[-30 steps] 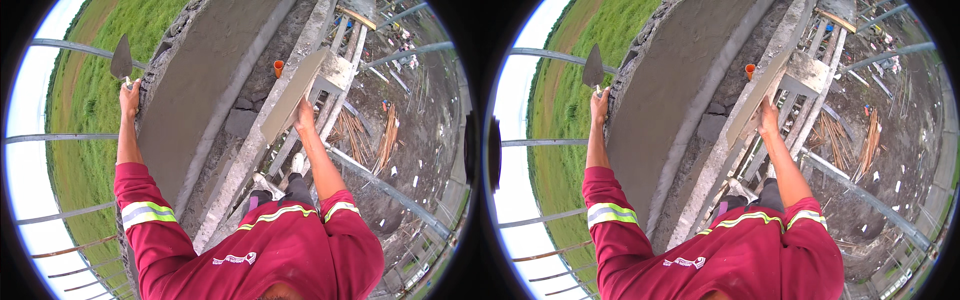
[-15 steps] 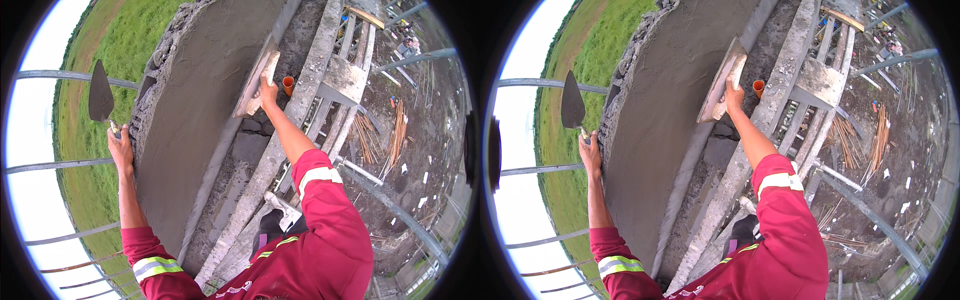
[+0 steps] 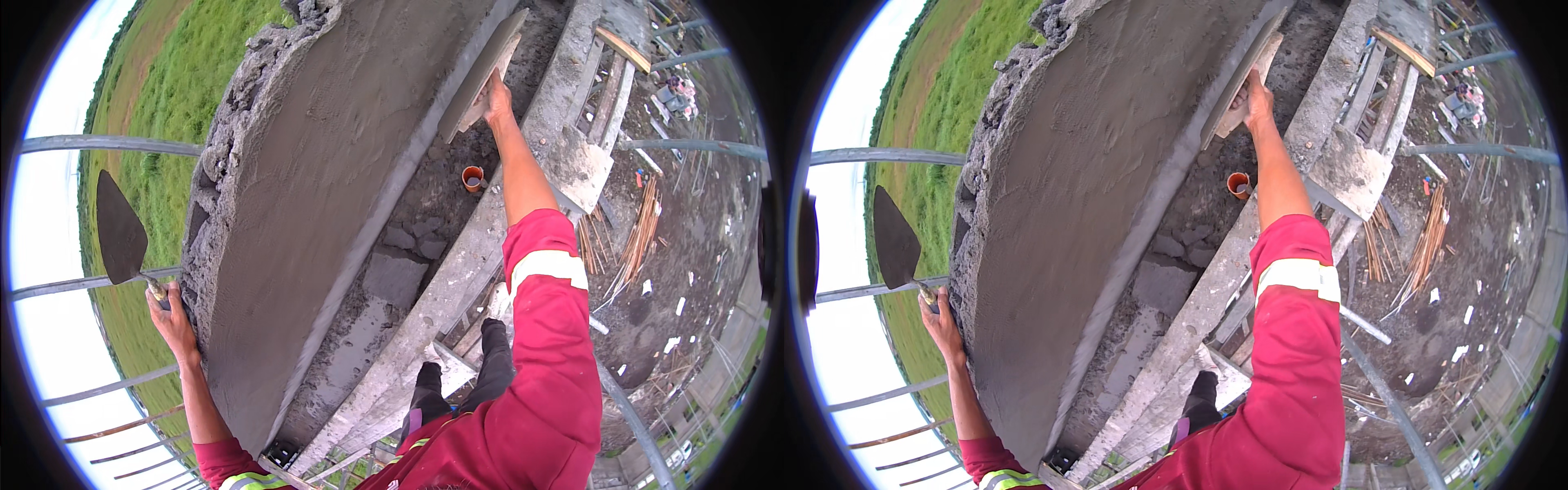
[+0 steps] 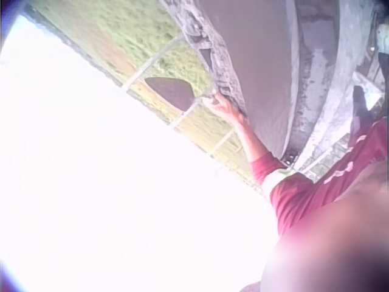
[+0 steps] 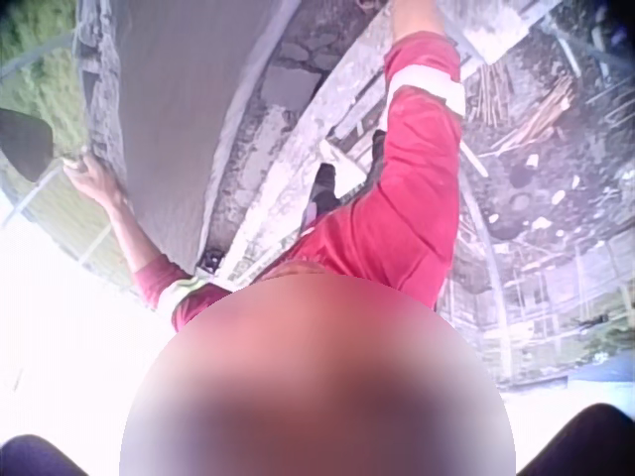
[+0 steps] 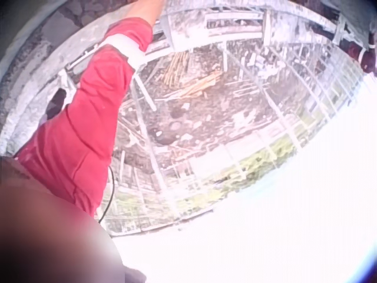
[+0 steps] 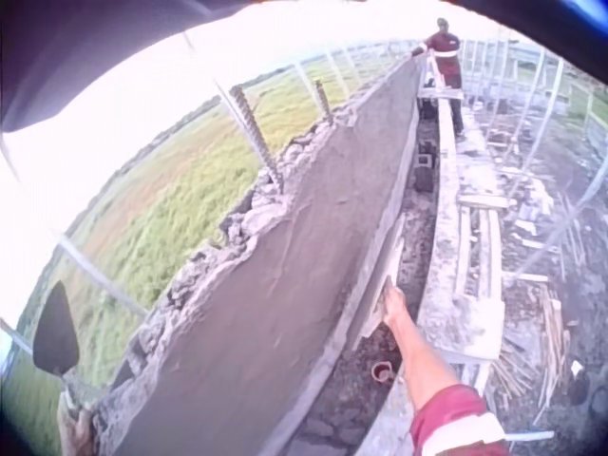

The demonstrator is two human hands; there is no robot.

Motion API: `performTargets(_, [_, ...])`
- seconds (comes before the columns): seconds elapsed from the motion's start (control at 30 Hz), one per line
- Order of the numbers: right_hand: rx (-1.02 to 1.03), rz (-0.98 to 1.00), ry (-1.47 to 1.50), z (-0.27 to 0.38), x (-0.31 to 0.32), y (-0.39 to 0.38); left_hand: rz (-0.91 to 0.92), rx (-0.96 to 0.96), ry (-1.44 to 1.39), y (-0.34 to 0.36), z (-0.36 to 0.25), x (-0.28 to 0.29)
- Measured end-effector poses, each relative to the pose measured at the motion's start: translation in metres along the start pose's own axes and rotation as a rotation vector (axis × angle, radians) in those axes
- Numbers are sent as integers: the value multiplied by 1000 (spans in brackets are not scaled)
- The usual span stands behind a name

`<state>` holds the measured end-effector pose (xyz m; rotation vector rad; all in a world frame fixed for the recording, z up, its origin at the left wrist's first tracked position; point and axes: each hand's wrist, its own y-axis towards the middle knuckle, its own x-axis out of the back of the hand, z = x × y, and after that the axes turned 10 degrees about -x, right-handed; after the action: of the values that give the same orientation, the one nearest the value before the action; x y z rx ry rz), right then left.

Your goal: The person smooths wet concrete on a curved wall using a trowel and a float. They repeatedly scrape and level the surface, occasionally transferring material between tools while standing on scaffolding.

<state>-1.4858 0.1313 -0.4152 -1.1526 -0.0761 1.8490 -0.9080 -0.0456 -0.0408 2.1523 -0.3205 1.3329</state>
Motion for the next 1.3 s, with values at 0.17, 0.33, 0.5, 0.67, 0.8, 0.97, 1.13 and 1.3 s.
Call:
performTargets(0.17, [52,-89,-111,19,-23,32,-8,1,33,1,-11,-1])
performTargets(0.33, [51,-102,-149,10,-53,38,-24,-13,5,1,-9,-3])
performTargets(0.5, [182,-51,-230,-8,-68,16,-8,-11,-8,1,-6,-1])
performTargets(0.67, [332,-24,-323,-30,-96,-27,-15,-22,-70,1,-9,-2])
performTargets(0.8, [412,-8,-393,-53,-120,-82,7,-53,-85,2,-6,-1])
performTargets(0.97, [381,54,-475,-84,-144,-152,-19,-57,-17,2,1,-1])
performTargets(1.13, [445,53,-593,-126,-166,-211,24,-26,-13,4,5,0])
performTargets(1.3, [585,29,-565,-181,-190,-270,19,-51,36,4,7,0])
